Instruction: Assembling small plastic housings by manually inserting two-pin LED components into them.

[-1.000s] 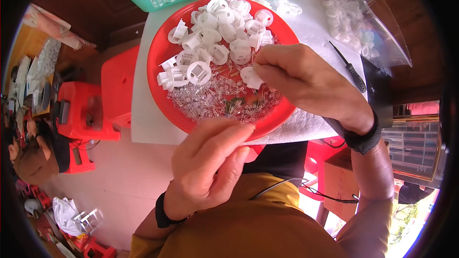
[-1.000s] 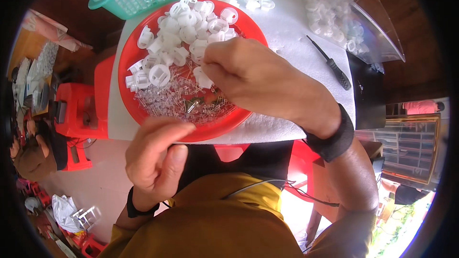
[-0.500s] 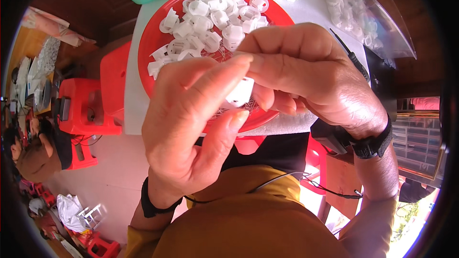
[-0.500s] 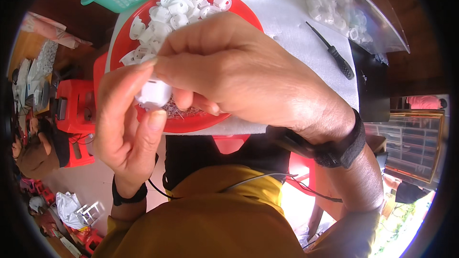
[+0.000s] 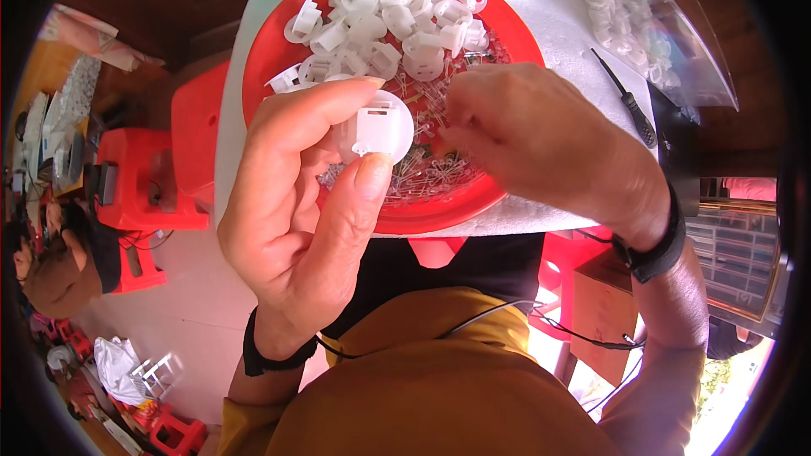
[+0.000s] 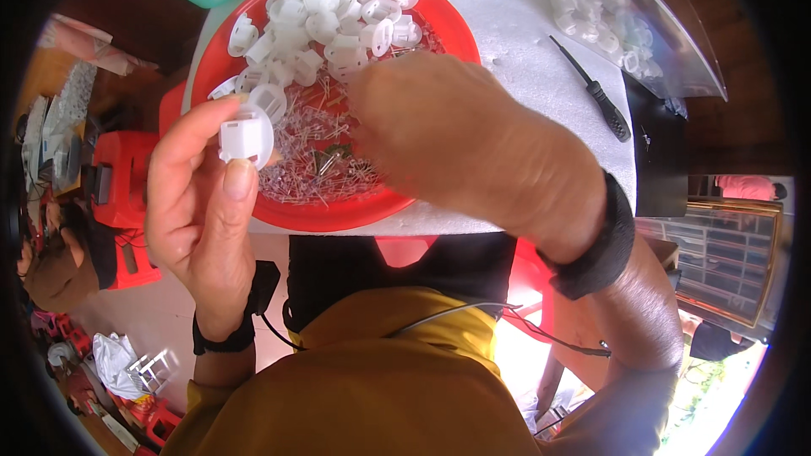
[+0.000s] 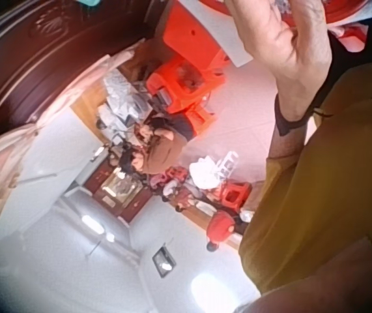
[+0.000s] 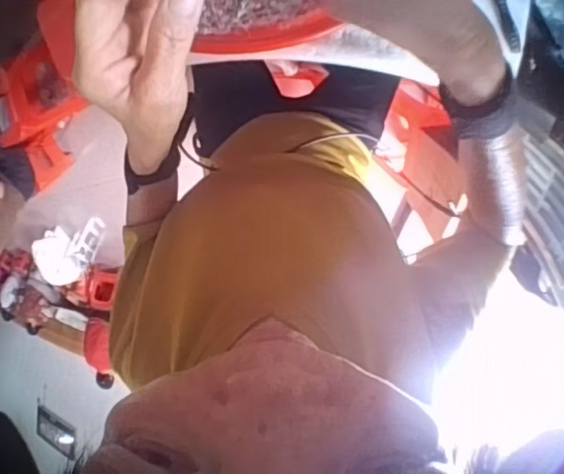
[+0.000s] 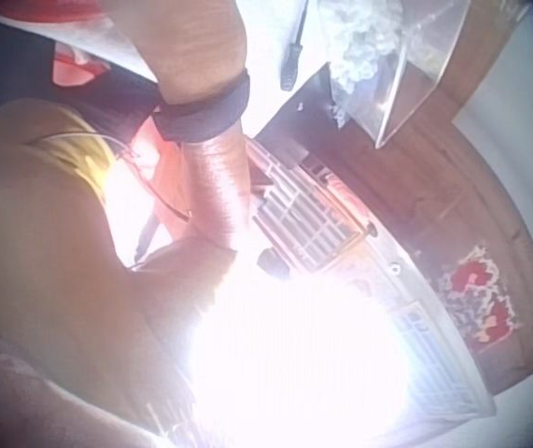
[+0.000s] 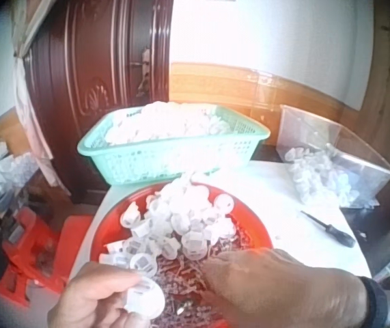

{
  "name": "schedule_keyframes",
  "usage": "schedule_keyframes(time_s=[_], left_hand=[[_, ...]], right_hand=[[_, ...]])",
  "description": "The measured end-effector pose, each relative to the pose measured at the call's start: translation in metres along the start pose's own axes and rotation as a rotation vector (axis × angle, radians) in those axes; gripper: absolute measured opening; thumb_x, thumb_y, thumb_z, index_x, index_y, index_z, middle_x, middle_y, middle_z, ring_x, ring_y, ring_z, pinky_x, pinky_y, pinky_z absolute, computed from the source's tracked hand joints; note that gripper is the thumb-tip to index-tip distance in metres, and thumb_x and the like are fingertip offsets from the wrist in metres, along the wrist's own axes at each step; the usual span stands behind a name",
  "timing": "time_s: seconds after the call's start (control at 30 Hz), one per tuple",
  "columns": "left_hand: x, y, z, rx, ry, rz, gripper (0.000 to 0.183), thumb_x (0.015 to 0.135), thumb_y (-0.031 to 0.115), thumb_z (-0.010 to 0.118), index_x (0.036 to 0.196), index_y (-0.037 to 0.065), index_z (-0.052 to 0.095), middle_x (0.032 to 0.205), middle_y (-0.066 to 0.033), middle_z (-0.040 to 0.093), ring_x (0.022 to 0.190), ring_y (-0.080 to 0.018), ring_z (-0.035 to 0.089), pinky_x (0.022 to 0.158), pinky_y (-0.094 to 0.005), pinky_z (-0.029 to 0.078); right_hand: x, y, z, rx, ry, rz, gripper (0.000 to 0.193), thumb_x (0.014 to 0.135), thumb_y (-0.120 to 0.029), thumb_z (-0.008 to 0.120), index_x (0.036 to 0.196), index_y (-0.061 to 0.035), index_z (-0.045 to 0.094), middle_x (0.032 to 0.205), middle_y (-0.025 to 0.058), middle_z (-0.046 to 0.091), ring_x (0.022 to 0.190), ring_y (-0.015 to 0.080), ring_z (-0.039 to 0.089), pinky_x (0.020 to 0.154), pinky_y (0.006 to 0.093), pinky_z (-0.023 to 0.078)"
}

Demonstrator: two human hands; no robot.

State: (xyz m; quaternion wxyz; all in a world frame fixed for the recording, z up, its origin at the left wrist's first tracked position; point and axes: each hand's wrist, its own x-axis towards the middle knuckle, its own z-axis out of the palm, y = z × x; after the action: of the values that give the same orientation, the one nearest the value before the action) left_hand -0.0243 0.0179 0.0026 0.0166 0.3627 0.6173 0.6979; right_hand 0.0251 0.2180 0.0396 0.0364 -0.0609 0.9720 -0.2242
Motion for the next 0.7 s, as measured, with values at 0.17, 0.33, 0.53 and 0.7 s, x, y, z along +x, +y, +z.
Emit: schedule_keyframes(time_s=[0.17, 0.33, 0.53, 0.7], left_hand=[[-0.002, -0.003, 0.002, -0.091, -0.006, -0.039, 0.035, 0.091, 0.007, 0.056, 0.122, -0.007, 0.051, 0.118, -0.0164, 0.056, 0.105, -0.0206, 0.056, 0.087, -0.0359, 0.052], [0.001, -0.009, 0.0, -0.062, -0.026, -0.015, 0.033, 0.091, 0.007, 0.054, 0.12, -0.008, 0.052, 0.119, -0.0194, 0.056, 0.108, -0.0239, 0.056, 0.09, -0.0382, 0.052], [0.003, -0.005, 0.0, -0.021, -0.073, 0.018, 0.032, 0.091, 0.009, 0.053, 0.118, -0.009, 0.054, 0.12, -0.0194, 0.055, 0.107, -0.0232, 0.056, 0.088, -0.0371, 0.052], [0.005, -0.002, 0.003, 0.016, -0.144, 0.017, 0.034, 0.093, 0.016, 0.051, 0.118, -0.008, 0.055, 0.115, -0.016, 0.056, 0.09, -0.0182, 0.059, 0.077, -0.0303, 0.052]], right_hand=[[-0.003, -0.011, 0.016, -0.237, 0.065, -0.01, 0.013, 0.081, -0.01, 0.061, 0.082, 0.0011, 0.054, 0.078, 0.0159, 0.06, 0.072, 0.0371, 0.06, 0.066, 0.0456, 0.047], [-0.006, -0.006, 0.019, -0.24, 0.176, -0.071, 0.01, 0.082, -0.008, 0.059, 0.083, 0.0004, 0.054, 0.078, 0.0161, 0.059, 0.072, 0.0365, 0.06, 0.064, 0.0443, 0.047], [-0.015, -0.007, 0.006, -0.055, 0.199, -0.025, 0.008, 0.079, -0.001, 0.059, 0.082, 0.0009, 0.052, 0.073, 0.0143, 0.054, 0.067, 0.035, 0.056, 0.062, 0.0411, 0.046], [-0.024, -0.009, -0.002, 0.183, 0.213, -0.021, 0.007, 0.082, 0.002, 0.06, 0.084, 0.0017, 0.054, 0.073, 0.0087, 0.056, 0.059, 0.0168, 0.055, 0.055, 0.0299, 0.045]])
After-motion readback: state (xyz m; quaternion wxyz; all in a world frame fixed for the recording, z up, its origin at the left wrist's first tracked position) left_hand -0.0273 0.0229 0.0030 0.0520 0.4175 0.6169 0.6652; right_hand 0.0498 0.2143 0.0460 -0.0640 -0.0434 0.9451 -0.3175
